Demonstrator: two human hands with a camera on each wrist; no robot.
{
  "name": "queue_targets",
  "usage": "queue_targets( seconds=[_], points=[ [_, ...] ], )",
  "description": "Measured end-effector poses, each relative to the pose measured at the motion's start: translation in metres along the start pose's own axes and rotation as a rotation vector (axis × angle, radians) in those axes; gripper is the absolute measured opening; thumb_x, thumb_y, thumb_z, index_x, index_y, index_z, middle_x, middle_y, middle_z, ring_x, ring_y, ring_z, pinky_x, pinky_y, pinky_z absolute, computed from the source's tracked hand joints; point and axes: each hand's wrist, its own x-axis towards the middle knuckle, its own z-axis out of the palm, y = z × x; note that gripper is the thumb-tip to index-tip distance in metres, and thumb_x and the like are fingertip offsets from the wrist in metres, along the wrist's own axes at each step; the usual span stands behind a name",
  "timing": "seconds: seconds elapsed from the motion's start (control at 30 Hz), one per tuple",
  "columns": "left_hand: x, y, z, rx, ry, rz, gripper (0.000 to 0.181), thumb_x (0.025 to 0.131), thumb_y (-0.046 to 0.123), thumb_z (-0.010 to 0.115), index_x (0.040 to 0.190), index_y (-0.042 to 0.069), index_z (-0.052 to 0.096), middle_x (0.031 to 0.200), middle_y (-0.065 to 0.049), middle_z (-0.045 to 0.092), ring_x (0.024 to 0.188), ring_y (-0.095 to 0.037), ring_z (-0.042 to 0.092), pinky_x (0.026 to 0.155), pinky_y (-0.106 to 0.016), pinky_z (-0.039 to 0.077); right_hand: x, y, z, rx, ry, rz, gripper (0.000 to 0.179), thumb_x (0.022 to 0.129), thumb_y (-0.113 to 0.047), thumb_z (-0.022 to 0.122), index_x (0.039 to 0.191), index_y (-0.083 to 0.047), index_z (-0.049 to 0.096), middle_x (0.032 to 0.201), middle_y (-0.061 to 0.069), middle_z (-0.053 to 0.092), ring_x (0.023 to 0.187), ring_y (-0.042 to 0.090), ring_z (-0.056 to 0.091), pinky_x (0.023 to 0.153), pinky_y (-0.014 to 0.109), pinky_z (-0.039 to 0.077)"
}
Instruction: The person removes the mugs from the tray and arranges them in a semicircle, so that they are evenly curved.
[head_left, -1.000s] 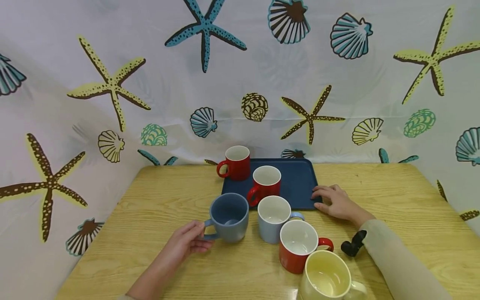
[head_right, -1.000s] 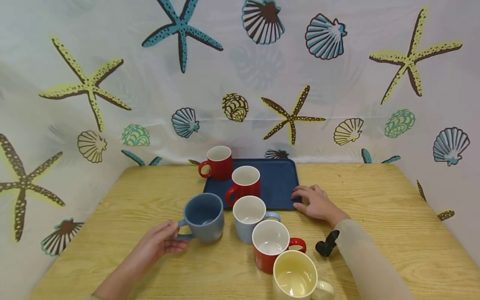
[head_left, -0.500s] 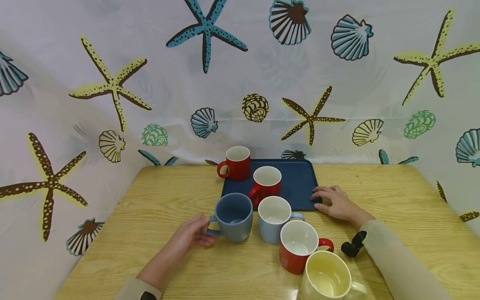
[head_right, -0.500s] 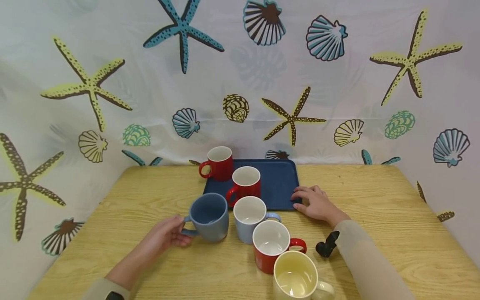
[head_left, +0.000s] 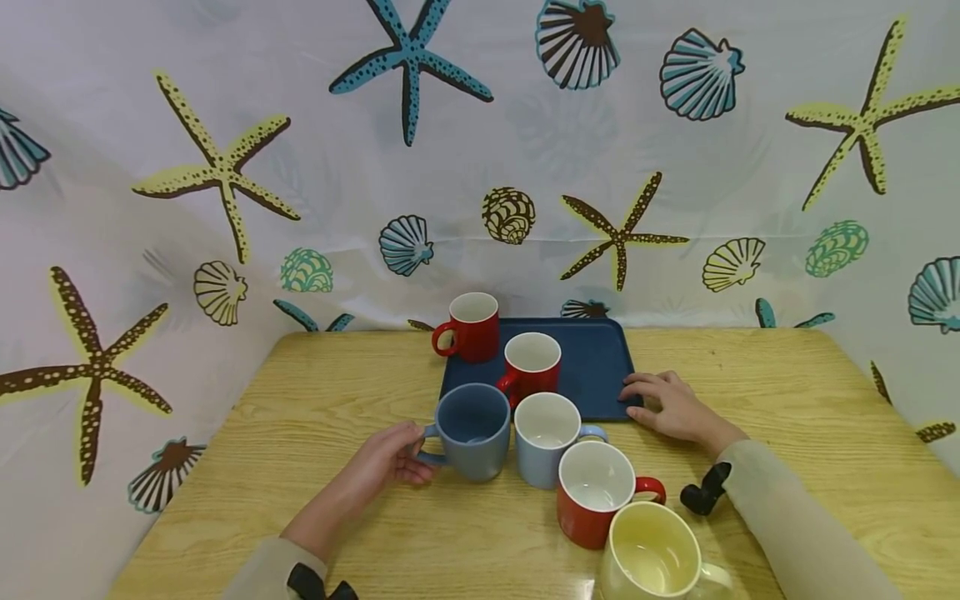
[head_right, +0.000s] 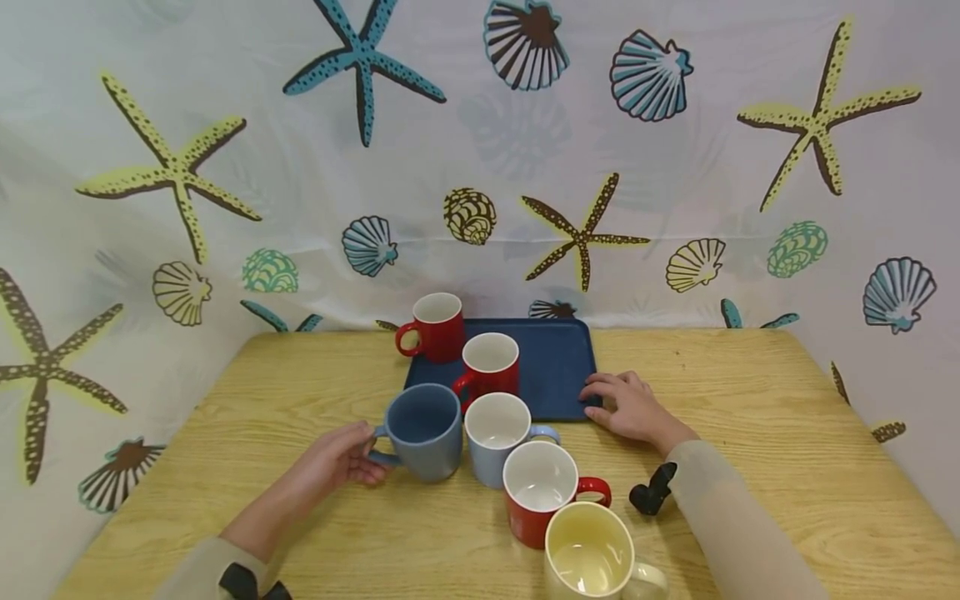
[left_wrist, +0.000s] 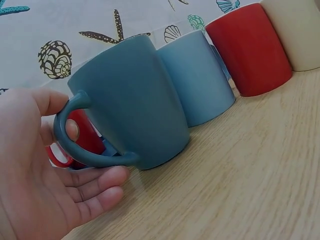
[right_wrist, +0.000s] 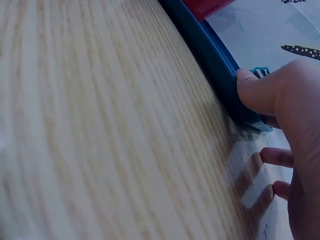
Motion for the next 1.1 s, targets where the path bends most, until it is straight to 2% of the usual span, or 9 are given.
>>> queue_targets(
  seconds=[0.33,0.63,0.8,0.97,1.1],
  points=[
    [0.004,0.001,-0.004,0.022,-0.012,-0.032,0.033,0.101,0.031,0.038,0.081,0.005,0.044,0.091,-0.022,0.064,0.081,-0.026,0.063,0.076,-0.039,0.05,0.001,-0.001,0.0,0.0,-0.007,0.004,0.027,0.091,-0.032,0.059,0.113,-0.018,0.064,0.134,0.011,0.047,0.115,0.035,0.036,0.092,0.058,0.03],
    [0.012,0.001,-0.01,0.028,-0.058,-0.057,0.034,0.098,0.035,0.043,0.081,0.006,0.046,0.089,-0.017,0.063,0.085,-0.029,0.063,0.076,-0.039,0.051,0.001,-0.002,0.0,-0.005,-0.005,0.0,0.027,0.091,-0.03,0.059,0.113,-0.017,0.063,0.134,0.012,0.047,0.115,0.036,0.036,0.093,0.058,0.03],
    [0.014,0.002,-0.014,0.033,-0.076,-0.097,0.036,0.097,0.039,0.046,0.091,0.004,0.049,0.094,-0.017,0.063,0.09,-0.032,0.063,0.079,-0.04,0.051,0.0,-0.001,-0.001,0.0,-0.002,0.002,0.026,0.091,-0.03,0.059,0.112,-0.017,0.064,0.134,0.012,0.047,0.115,0.036,0.036,0.093,0.058,0.029],
    [0.015,0.003,-0.016,0.149,-0.038,-0.108,0.054,0.094,0.05,0.045,0.116,0.0,0.05,0.104,-0.018,0.062,0.095,-0.033,0.063,0.084,-0.044,0.049,0.0,0.0,0.001,-0.007,0.002,0.007,0.026,0.091,-0.03,0.058,0.113,-0.018,0.064,0.134,0.011,0.047,0.115,0.035,0.036,0.092,0.057,0.03],
    [0.019,0.008,-0.013,0.224,0.035,-0.097,0.061,0.094,0.056,0.039,0.114,0.001,0.057,0.105,-0.016,0.062,0.093,-0.029,0.064,0.083,-0.044,0.049,0.0,-0.001,0.001,-0.006,-0.003,0.012,0.026,0.09,-0.031,0.059,0.113,-0.018,0.064,0.134,0.011,0.047,0.115,0.035,0.036,0.093,0.057,0.031]
  ],
)
